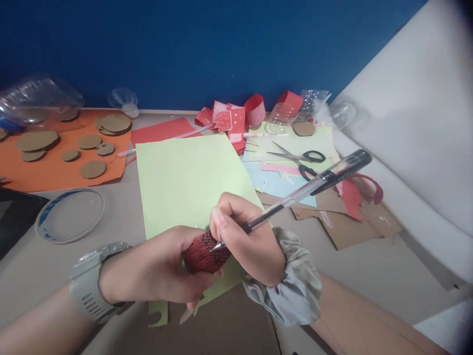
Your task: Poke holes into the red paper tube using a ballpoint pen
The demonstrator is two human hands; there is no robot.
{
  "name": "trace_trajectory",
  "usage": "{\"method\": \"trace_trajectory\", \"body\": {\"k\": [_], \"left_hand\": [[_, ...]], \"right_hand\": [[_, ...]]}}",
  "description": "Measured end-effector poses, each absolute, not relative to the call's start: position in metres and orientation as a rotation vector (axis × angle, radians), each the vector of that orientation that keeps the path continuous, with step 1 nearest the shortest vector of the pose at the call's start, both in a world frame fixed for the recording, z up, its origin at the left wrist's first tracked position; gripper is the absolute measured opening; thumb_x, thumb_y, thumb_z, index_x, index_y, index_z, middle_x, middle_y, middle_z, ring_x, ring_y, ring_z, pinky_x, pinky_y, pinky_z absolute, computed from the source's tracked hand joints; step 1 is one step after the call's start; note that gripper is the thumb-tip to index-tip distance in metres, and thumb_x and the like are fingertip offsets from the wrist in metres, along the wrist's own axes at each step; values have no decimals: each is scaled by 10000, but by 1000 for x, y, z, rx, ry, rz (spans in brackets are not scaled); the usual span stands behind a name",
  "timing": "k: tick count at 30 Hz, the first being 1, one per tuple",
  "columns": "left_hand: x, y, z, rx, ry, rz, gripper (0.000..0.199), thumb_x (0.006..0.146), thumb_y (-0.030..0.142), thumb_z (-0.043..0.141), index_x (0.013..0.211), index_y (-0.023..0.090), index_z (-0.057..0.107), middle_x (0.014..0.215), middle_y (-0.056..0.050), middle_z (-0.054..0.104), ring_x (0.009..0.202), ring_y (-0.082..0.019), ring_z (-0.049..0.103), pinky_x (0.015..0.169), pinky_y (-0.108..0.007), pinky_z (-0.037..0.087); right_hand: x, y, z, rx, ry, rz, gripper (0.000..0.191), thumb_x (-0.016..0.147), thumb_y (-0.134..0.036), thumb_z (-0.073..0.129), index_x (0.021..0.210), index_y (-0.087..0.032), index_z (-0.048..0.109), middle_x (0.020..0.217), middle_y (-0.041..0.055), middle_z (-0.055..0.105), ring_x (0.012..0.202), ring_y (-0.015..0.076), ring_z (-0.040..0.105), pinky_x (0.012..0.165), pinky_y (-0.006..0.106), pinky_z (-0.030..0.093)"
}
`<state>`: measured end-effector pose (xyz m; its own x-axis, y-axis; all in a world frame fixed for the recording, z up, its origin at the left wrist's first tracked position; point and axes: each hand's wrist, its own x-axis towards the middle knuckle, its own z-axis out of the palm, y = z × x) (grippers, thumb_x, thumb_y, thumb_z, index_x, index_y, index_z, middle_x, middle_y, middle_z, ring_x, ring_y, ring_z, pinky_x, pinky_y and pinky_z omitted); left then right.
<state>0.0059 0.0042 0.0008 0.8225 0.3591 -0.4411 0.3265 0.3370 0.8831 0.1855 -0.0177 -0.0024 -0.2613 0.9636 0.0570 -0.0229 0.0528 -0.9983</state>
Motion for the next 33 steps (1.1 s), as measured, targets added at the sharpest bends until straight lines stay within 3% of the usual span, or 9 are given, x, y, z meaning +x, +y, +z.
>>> {"method": "trace_trajectory", "body": {"k": [21, 33], "left_hand": [[5, 4, 1, 1279, 612, 43, 169, 799, 110, 608, 749, 215, 485, 618, 46, 589, 533, -106, 587, 503, -179, 450], [6, 5, 0, 1277, 602, 52, 140, 826, 166, 596, 767, 207, 475, 592, 47, 585, 509, -93, 572, 503, -175, 448]], "right_hand": [[191, -12, 1, -894, -1505, 1488, 304, 947, -122, 480, 680, -231, 383, 647, -59, 394, 579, 102, 354, 537, 247, 314], [194, -14, 0, -862, -1471, 1504, 302, 972, -163, 503, 691, -226, 413, 642, -57, 408, 584, 104, 355, 541, 243, 322]]}}
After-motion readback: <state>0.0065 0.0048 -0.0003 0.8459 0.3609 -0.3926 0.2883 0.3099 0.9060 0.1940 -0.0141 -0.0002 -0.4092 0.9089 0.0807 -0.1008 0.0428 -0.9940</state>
